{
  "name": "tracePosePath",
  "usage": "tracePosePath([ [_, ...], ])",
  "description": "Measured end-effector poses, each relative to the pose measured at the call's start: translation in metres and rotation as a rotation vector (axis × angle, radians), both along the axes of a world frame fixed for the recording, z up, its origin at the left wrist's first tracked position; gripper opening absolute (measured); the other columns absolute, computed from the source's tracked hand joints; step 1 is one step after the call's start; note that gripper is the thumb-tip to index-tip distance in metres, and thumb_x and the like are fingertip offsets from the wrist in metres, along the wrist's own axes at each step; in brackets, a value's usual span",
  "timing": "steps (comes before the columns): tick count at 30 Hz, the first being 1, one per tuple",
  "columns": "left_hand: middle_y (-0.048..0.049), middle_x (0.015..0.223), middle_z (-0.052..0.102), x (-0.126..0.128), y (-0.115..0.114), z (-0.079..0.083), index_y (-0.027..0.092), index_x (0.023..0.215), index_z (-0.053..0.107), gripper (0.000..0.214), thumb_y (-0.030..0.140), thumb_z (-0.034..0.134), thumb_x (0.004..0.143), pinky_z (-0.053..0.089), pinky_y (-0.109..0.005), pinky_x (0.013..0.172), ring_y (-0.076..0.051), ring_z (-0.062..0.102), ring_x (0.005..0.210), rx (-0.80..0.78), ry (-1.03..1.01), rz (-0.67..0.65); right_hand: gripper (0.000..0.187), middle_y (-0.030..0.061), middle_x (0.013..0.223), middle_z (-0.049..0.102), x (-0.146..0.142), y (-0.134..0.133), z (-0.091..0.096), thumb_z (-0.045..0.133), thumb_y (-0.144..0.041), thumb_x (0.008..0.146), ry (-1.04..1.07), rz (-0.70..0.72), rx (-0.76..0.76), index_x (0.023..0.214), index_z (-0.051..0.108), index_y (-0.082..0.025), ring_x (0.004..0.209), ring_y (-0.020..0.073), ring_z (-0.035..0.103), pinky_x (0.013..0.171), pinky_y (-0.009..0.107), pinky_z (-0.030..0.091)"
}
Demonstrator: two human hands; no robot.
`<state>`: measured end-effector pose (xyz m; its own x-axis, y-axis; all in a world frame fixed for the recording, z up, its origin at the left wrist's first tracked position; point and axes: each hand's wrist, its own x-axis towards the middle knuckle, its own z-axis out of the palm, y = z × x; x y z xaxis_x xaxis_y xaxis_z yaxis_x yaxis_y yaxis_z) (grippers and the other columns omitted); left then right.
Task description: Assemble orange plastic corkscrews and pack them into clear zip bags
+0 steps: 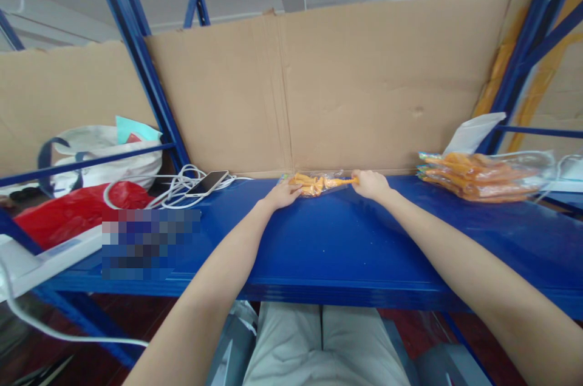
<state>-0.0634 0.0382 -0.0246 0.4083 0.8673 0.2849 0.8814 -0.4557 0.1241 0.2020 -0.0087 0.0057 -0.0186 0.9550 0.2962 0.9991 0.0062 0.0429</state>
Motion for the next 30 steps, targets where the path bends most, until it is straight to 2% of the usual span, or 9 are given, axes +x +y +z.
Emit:
tracePosePath([
  [6, 0.0018, 0.139, 0.050, 0.000, 0.001, 0.001, 0.028, 0.122, 0.061, 0.039, 0.040, 0.040, 0.092, 0.024, -0.033, 0.113, -0.020, 0.031, 0.137, -0.015, -0.009, -0.042, 0.034, 0.0110, 0.109, 0.068, 0.001, 0.002, 0.000, 0.045, -0.029, 0.086, 0.025, 0.032, -0.002, 0.116, 0.060, -0.023, 0.101, 0.0261, 0.063, 0.080, 0.032, 0.048],
  [18, 0.0009, 0.130, 0.058, 0.003, -0.006, 0.007, 0.026, 0.110, 0.068, 0.032, 0.038, 0.046, 0.090, 0.029, -0.034, 0.112, -0.023, 0.043, 0.130, -0.051, -0.099, -0.061, 0.031, 0.0063, 0.104, 0.070, 0.014, 0.005, 0.010, 0.054, -0.027, 0.079, 0.208, 0.014, 0.074, 0.107, 0.067, -0.025, 0.098, 0.0239, 0.064, 0.080, 0.030, 0.048],
  [20, 0.0011, 0.131, 0.057, 0.003, -0.006, 0.007, 0.026, 0.108, 0.069, 0.031, 0.037, 0.047, 0.090, 0.029, -0.033, 0.112, -0.023, 0.044, 0.129, -0.051, -0.111, -0.060, 0.029, 0.0060, 0.096, 0.071, 0.021, 0.008, 0.011, 0.056, -0.027, 0.078, 0.270, 0.014, 0.088, 0.104, 0.068, -0.024, 0.089, 0.0218, 0.066, 0.074, 0.028, 0.049],
  [22, 0.0016, 0.133, 0.056, 0.003, -0.006, 0.007, 0.026, 0.109, 0.068, 0.030, 0.035, 0.047, 0.090, 0.030, -0.034, 0.111, -0.023, 0.044, 0.129, -0.061, -0.111, -0.057, 0.028, 0.0051, 0.083, 0.071, 0.027, 0.012, 0.010, 0.057, -0.026, 0.078, 0.372, 0.060, 0.052, 0.104, 0.067, -0.021, 0.070, 0.0171, 0.065, 0.063, 0.024, 0.049],
  [25, 0.0015, 0.135, 0.054, 0.002, -0.004, 0.005, 0.027, 0.117, 0.064, 0.033, 0.035, 0.047, 0.090, 0.031, -0.035, 0.111, -0.023, 0.043, 0.130, -0.071, -0.105, -0.063, 0.026, 0.0009, 0.066, 0.066, 0.031, 0.015, 0.004, 0.057, -0.023, 0.078, 0.529, 0.191, -0.061, 0.102, 0.065, -0.016, 0.045, 0.0087, 0.053, 0.046, 0.020, 0.043],
  [30, 0.0003, 0.140, 0.048, 0.002, 0.003, 0.000, 0.024, 0.121, 0.061, 0.037, 0.034, 0.044, 0.090, 0.028, -0.033, 0.112, -0.019, 0.036, 0.135, -0.012, -0.098, -0.144, 0.022, -0.0043, 0.054, 0.057, 0.021, 0.013, 0.002, 0.059, -0.018, 0.075, 0.648, 0.308, -0.113, 0.096, 0.064, -0.013, 0.037, 0.0049, 0.042, 0.039, 0.017, 0.035],
])
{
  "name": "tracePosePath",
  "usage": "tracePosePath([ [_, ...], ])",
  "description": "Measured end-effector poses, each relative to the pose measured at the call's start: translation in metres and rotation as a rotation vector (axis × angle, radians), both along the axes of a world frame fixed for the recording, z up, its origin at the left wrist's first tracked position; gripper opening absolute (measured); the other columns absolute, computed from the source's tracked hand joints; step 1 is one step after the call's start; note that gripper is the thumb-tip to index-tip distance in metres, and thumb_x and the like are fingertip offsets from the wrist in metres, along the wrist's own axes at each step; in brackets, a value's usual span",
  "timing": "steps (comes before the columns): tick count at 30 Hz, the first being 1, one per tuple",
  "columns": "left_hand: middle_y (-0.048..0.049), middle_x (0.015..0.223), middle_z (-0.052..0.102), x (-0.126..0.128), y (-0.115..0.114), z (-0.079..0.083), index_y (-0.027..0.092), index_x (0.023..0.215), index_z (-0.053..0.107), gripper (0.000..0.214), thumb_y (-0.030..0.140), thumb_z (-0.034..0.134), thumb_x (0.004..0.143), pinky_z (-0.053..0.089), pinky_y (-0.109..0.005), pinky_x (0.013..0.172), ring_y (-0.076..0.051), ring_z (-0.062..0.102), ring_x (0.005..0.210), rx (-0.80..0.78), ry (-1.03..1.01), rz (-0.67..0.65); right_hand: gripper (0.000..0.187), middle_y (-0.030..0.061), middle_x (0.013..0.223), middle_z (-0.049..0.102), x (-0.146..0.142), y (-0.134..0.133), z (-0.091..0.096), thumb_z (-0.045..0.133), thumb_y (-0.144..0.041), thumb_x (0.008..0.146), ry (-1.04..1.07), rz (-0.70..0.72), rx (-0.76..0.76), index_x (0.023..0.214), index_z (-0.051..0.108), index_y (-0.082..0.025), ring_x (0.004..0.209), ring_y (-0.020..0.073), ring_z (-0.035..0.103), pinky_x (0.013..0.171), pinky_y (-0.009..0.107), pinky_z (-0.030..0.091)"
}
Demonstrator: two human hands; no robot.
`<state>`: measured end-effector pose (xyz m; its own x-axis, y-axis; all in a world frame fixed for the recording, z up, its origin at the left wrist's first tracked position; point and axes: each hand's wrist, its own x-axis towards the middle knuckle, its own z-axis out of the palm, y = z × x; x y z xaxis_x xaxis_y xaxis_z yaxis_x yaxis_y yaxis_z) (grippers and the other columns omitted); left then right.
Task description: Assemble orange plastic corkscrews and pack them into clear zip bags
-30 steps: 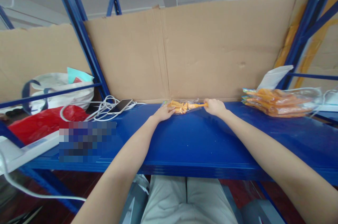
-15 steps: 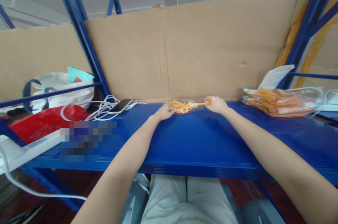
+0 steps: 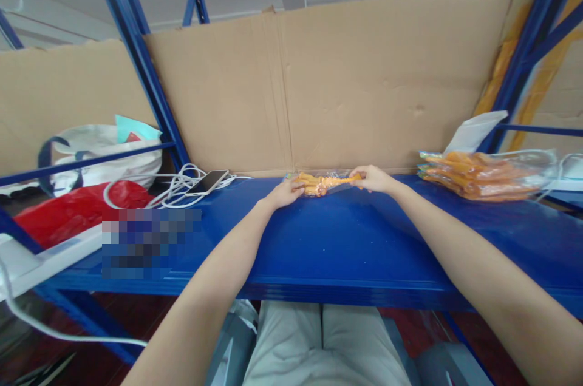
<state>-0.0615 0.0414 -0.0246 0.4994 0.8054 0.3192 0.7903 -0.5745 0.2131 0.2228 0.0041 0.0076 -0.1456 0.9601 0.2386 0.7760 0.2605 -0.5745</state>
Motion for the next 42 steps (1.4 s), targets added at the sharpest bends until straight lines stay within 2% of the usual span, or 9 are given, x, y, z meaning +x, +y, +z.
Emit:
tracePosePath([
  [4, 0.0017, 0.137, 0.052, 0.002, 0.003, -0.001, 0.025, 0.122, 0.061, 0.037, 0.033, 0.043, 0.091, 0.026, -0.033, 0.113, -0.018, 0.036, 0.135, 0.002, -0.016, -0.021, 0.019, -0.0045, 0.053, 0.055, -0.004, -0.006, 0.005, 0.059, -0.018, 0.073, 0.054, 0.034, 0.001, 0.090, 0.065, -0.012, 0.039, 0.0043, 0.040, 0.040, 0.016, 0.032],
  [9, -0.0010, 0.136, 0.053, 0.001, 0.007, -0.003, 0.022, 0.123, 0.060, 0.039, 0.034, 0.043, 0.090, 0.028, -0.033, 0.112, -0.019, 0.041, 0.131, -0.009, -0.082, -0.026, 0.013, -0.0030, 0.054, 0.059, 0.003, -0.001, 0.004, 0.060, -0.020, 0.070, 0.081, 0.055, -0.026, 0.080, 0.066, -0.014, 0.046, 0.0072, 0.048, 0.045, 0.018, 0.036],
  [16, -0.0070, 0.137, 0.052, 0.002, 0.014, -0.009, 0.018, 0.122, 0.061, 0.043, 0.039, 0.049, 0.086, 0.031, -0.036, 0.111, -0.023, 0.044, 0.129, -0.015, -0.137, -0.103, 0.004, -0.0031, 0.051, 0.059, 0.006, 0.018, -0.007, 0.061, -0.013, 0.064, 0.149, 0.008, 0.088, 0.067, 0.060, -0.016, 0.053, 0.0108, 0.056, 0.056, 0.021, 0.044],
  [20, -0.0082, 0.135, 0.054, 0.002, 0.015, -0.010, 0.018, 0.120, 0.061, 0.042, 0.039, 0.051, 0.085, 0.030, -0.038, 0.111, -0.023, 0.046, 0.127, -0.016, -0.200, -0.122, 0.003, -0.0031, 0.050, 0.057, 0.004, 0.010, -0.004, 0.062, -0.014, 0.066, 0.229, 0.031, 0.050, 0.067, 0.059, -0.016, 0.048, 0.0084, 0.052, 0.050, 0.019, 0.040],
  [24, -0.0104, 0.129, 0.058, 0.001, 0.017, -0.011, 0.015, 0.120, 0.061, 0.043, 0.038, 0.053, 0.085, 0.031, -0.040, 0.110, -0.024, 0.049, 0.124, -0.018, -0.279, -0.138, 0.003, -0.0055, 0.047, 0.051, 0.001, -0.001, 0.003, 0.062, -0.017, 0.071, 0.342, -0.016, -0.024, 0.073, 0.061, -0.015, 0.038, 0.0038, 0.037, 0.038, 0.017, 0.025],
  [30, -0.0097, 0.131, 0.056, 0.004, 0.016, -0.011, 0.017, 0.120, 0.061, 0.041, 0.036, 0.054, 0.084, 0.031, -0.039, 0.110, -0.024, 0.048, 0.125, -0.033, -0.304, -0.187, 0.004, -0.0074, 0.045, 0.044, -0.001, -0.003, 0.007, 0.062, -0.018, 0.078, 0.622, 0.007, -0.102, 0.078, 0.060, -0.015, 0.035, 0.0013, 0.028, 0.036, 0.016, 0.017],
  [32, -0.0086, 0.132, 0.057, 0.004, 0.016, -0.011, 0.018, 0.119, 0.062, 0.040, 0.036, 0.055, 0.083, 0.031, -0.040, 0.109, -0.024, 0.048, 0.126, -0.036, -0.307, -0.189, 0.001, -0.0070, 0.047, 0.045, 0.000, -0.001, 0.006, 0.059, -0.016, 0.081, 0.691, 0.000, -0.174, 0.082, 0.059, -0.015, 0.035, 0.0015, 0.030, 0.036, 0.015, 0.019],
  [37, -0.0076, 0.128, 0.060, 0.004, 0.017, -0.011, 0.019, 0.114, 0.064, 0.036, 0.033, 0.057, 0.082, 0.031, -0.040, 0.110, -0.023, 0.050, 0.124, -0.020, -0.309, -0.170, 0.012, -0.0049, 0.053, 0.053, 0.004, 0.007, -0.003, 0.056, -0.007, 0.082, 0.792, -0.028, -0.387, 0.088, 0.054, -0.018, 0.039, 0.0038, 0.040, 0.041, 0.015, 0.033],
  [42, -0.0100, 0.127, 0.060, 0.005, 0.016, -0.010, 0.015, 0.116, 0.063, 0.038, 0.030, 0.056, 0.081, 0.034, -0.039, 0.108, -0.024, 0.051, 0.122, -0.012, -0.308, -0.137, 0.023, -0.0036, 0.059, 0.057, 0.004, 0.013, -0.014, 0.056, -0.005, 0.081, 0.882, 0.099, -0.462, 0.098, 0.051, -0.020, 0.045, 0.0071, 0.048, 0.047, 0.018, 0.041],
])
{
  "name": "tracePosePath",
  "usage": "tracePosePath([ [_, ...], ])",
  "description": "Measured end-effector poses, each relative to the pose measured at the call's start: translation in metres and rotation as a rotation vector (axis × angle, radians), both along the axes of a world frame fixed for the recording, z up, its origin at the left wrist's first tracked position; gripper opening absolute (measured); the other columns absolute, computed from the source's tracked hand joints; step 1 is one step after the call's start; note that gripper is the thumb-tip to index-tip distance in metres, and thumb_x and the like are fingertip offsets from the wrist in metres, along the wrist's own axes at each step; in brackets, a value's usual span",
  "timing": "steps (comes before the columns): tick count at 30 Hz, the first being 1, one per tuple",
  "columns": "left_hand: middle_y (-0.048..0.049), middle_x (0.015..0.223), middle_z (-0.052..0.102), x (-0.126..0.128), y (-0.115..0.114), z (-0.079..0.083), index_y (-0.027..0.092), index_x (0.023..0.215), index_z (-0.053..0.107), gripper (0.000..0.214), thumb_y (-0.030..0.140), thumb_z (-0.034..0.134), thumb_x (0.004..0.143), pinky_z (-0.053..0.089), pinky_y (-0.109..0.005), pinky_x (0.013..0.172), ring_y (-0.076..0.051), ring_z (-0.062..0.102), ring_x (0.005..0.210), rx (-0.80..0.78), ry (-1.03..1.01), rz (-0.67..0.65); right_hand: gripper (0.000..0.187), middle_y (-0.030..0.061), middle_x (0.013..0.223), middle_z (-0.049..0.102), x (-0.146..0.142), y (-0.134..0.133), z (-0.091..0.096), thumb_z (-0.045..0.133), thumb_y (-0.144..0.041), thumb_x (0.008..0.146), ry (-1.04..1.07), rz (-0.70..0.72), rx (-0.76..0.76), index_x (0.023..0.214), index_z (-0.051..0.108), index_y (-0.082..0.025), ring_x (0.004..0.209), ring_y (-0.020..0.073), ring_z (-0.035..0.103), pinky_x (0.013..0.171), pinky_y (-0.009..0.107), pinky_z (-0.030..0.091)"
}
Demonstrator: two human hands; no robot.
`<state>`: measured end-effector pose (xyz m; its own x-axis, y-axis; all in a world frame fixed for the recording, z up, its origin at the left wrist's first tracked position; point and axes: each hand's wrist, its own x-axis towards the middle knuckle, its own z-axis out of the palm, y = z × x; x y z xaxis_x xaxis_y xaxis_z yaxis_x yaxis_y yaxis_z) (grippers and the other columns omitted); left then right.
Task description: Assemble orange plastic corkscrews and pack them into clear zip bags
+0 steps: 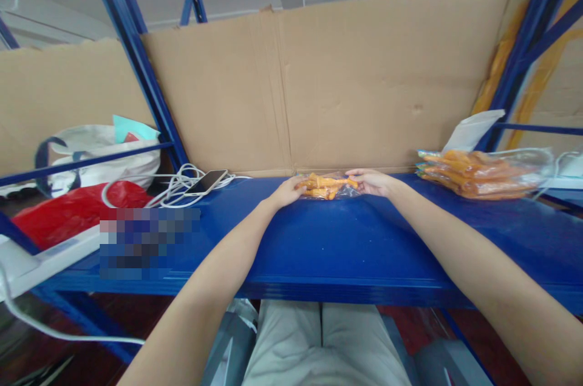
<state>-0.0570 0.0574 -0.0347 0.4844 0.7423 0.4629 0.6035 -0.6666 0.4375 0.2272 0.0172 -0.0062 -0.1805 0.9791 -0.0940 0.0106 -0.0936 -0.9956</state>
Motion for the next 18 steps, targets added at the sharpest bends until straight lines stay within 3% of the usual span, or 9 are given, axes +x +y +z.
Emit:
tracePosePath([
  [3, -0.0109, 0.127, 0.060, -0.002, -0.001, 0.001, 0.014, 0.118, 0.061, 0.040, 0.032, 0.053, 0.083, 0.039, -0.038, 0.104, -0.024, 0.054, 0.119, -0.010, -0.009, 0.012, 0.024, -0.0030, 0.062, 0.059, -0.001, -0.002, 0.000, 0.055, -0.005, 0.081, 0.010, 0.076, -0.011, 0.098, 0.051, -0.021, 0.049, 0.0084, 0.053, 0.050, 0.019, 0.044],
  [6, -0.0102, 0.126, 0.060, -0.002, -0.003, 0.003, 0.015, 0.119, 0.061, 0.041, 0.036, 0.051, 0.085, 0.040, -0.038, 0.103, -0.024, 0.054, 0.119, 0.024, 0.004, 0.027, 0.014, -0.0011, 0.060, 0.060, -0.005, -0.005, 0.003, 0.051, -0.005, 0.083, -0.030, 0.114, -0.060, 0.084, 0.051, -0.019, 0.049, 0.0085, 0.054, 0.051, 0.019, 0.046],
  [12, -0.0105, 0.132, 0.056, 0.014, -0.015, 0.004, 0.015, 0.120, 0.060, 0.045, 0.043, 0.045, 0.089, 0.034, -0.039, 0.108, -0.023, 0.048, 0.126, 0.191, 0.076, -0.038, 0.021, 0.0018, 0.053, 0.061, -0.009, -0.008, 0.009, 0.041, -0.008, 0.088, -0.053, 0.051, -0.123, 0.074, 0.056, -0.014, 0.043, 0.0074, 0.051, 0.050, 0.018, 0.048],
  [18, -0.0073, 0.117, 0.065, 0.030, -0.024, 0.009, 0.017, 0.108, 0.065, 0.027, 0.027, 0.051, 0.087, 0.039, -0.038, 0.104, -0.020, 0.056, 0.116, 0.271, 0.024, -0.053, 0.017, 0.0022, 0.058, 0.064, -0.006, -0.009, 0.007, 0.045, -0.007, 0.084, 0.046, 0.212, -0.047, 0.075, 0.057, -0.014, 0.049, 0.0088, 0.056, 0.053, 0.019, 0.050],
])
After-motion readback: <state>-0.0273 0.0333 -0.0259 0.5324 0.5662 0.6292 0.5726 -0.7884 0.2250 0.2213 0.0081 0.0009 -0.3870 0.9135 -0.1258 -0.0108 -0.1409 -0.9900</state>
